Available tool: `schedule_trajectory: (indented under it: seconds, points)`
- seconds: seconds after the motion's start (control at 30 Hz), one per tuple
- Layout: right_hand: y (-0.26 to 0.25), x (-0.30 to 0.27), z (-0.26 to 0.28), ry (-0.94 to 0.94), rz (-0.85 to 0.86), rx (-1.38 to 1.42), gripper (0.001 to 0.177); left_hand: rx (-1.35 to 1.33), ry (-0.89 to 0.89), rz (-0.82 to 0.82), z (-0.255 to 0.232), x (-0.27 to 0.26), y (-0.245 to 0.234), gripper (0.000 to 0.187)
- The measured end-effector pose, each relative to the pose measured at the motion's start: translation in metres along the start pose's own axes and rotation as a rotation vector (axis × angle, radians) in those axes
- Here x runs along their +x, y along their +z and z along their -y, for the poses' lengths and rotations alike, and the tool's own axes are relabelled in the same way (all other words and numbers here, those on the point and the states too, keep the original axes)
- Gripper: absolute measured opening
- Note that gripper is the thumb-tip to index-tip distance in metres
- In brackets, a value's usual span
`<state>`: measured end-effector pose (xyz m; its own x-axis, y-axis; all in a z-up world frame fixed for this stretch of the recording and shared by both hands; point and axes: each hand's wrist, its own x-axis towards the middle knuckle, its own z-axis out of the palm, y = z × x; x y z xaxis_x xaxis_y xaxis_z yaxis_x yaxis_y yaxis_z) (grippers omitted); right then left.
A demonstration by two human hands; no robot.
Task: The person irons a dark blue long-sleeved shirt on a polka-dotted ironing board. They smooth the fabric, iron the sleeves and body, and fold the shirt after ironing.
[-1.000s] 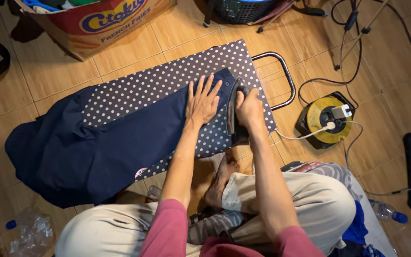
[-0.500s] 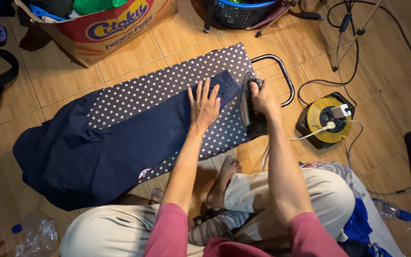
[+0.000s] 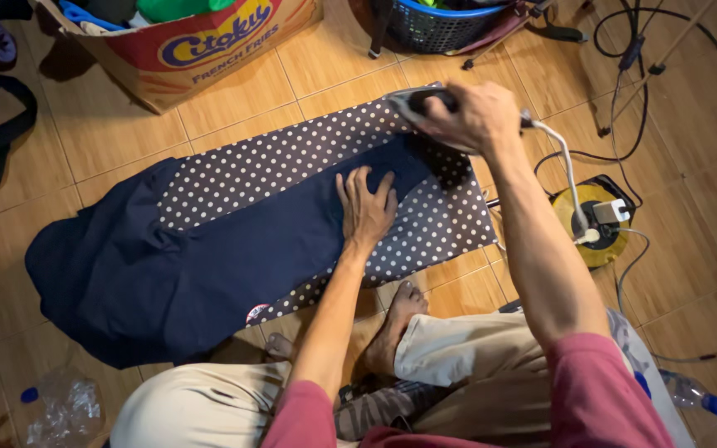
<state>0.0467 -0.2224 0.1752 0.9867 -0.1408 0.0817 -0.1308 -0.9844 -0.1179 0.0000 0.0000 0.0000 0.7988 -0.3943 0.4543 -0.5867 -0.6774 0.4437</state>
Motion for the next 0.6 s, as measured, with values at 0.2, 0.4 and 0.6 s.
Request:
schedule_trajectory:
  seconds: [0.2, 0.4, 0.6]
  points:
    - [0.022, 0.044, 0.036, -0.34, 0.13, -0.083, 0.049, 0.093, 0.073, -0.03, -0.002, 0.002, -0.002, 0.037]
    - [0.052, 0.06, 0.042, -0.4, 0.315, -0.23, 0.054, 0.087, 0.08, -0.017, -0.002, 0.004, -0.003, 0.037]
    - [0.064, 0.056, -0.001, -0.412, 0.328, -0.168, 0.054, 0.046, 0.025, 0.032, -0.005, 0.006, -0.011, 0.033]
